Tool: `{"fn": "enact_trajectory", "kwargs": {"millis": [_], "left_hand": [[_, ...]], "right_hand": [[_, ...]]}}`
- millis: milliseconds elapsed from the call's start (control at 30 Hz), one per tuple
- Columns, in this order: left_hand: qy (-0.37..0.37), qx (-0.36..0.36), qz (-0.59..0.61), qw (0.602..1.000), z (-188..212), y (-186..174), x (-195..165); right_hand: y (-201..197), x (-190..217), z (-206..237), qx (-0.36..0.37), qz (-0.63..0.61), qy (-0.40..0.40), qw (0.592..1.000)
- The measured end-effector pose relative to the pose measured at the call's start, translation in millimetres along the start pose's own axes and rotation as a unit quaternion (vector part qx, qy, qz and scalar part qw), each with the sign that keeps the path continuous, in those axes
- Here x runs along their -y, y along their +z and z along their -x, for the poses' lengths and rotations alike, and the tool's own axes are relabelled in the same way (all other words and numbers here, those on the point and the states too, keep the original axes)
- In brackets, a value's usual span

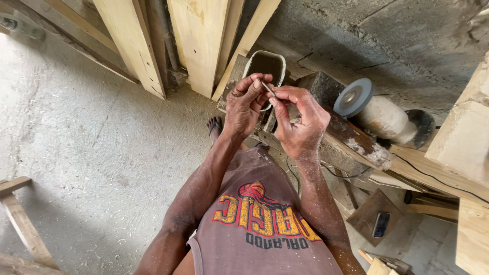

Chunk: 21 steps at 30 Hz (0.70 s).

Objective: The person repeatedly sharpens a small metal part on a bench grinder, frequently dipping it into a container of liquid between grinding passes. The person also briefly handles a power cord near the end of the clip.

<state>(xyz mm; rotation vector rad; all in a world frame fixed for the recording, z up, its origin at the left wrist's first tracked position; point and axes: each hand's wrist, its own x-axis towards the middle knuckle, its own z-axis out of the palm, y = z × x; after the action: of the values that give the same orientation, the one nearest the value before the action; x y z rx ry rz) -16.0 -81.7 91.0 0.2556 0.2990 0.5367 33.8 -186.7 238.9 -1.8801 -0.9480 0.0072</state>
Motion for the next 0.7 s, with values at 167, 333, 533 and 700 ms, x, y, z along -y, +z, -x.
{"fn": "enact_trajectory", "kwargs": {"millis": [167, 333, 533, 700], "left_hand": [[-0.01, 0.028, 0.029, 0.999, 4, 11, 3], [0.001, 0.038, -0.012, 0.999, 1, 14, 0], [0.005, 0.048, -0.004, 0.999, -3, 23, -4], [0.007, 0.063, 0.001, 0.998, -5, 31, -8]], "right_hand": [[-1, 17, -3, -0.003, 0.031, -0.043, 0.999], [-3, 27, -8, -0.016, 0.027, -0.052, 0.998], [-6, 32, -10, -0.031, 0.019, -0.06, 0.998], [-7, 33, -13, -0.048, 0.02, -0.068, 0.996]]}}
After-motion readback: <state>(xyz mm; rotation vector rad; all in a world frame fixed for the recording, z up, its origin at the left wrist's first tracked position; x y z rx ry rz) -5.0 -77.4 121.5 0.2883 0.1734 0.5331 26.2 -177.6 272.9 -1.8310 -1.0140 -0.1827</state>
